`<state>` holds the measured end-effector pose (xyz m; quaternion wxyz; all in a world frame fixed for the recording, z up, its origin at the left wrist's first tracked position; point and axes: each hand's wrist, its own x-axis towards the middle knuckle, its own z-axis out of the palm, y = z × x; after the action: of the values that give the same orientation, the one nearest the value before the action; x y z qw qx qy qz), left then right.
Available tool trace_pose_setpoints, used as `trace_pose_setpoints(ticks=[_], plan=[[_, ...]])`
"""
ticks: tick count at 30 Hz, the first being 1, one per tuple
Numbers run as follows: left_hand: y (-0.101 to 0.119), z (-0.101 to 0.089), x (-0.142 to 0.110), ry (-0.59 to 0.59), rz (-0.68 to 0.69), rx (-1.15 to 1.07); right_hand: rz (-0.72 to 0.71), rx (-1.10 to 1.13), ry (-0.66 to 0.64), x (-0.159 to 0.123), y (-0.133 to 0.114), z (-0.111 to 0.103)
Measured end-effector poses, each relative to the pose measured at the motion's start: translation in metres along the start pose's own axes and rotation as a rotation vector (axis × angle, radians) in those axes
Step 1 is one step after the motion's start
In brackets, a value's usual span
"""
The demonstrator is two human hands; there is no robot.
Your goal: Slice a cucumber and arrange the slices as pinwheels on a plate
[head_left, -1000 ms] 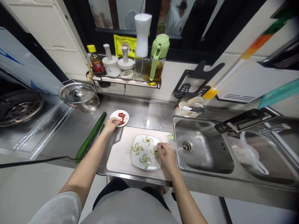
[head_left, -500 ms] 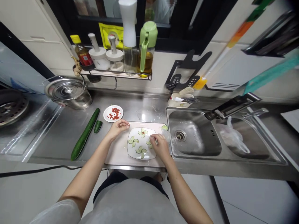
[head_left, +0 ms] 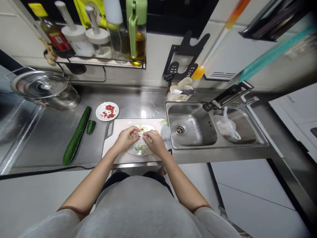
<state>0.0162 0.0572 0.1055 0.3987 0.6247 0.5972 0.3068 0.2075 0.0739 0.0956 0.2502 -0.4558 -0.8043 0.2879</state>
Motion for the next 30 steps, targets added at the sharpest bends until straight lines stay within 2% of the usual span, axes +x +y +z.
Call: trace_pose_setpoints(ticks=[8, 13, 18, 24, 30], plan=[[0.009, 0.005, -0.006, -0.057, 0.055, 0.081, -0.025, -0.042, -0.059, -0.003, -0.003, 0.0], [0.01, 0.009, -0.008, -0.085, 0.042, 0.126, -0.041, -0.061, -0.097, -0.005, -0.002, 0.002], [-0.001, 0.012, -0.012, -0.092, 0.025, 0.135, -0.004, -0.083, -0.15, -0.008, 0.004, 0.008], [-0.019, 0.018, -0.021, 0.05, -0.109, 0.199, 0.071, -0.157, -0.196, -0.019, 0.01, 0.018], [-0.028, 0.025, -0.024, 0.022, -0.114, 0.26, 0.128, -0.244, -0.247, -0.026, 0.009, 0.028]])
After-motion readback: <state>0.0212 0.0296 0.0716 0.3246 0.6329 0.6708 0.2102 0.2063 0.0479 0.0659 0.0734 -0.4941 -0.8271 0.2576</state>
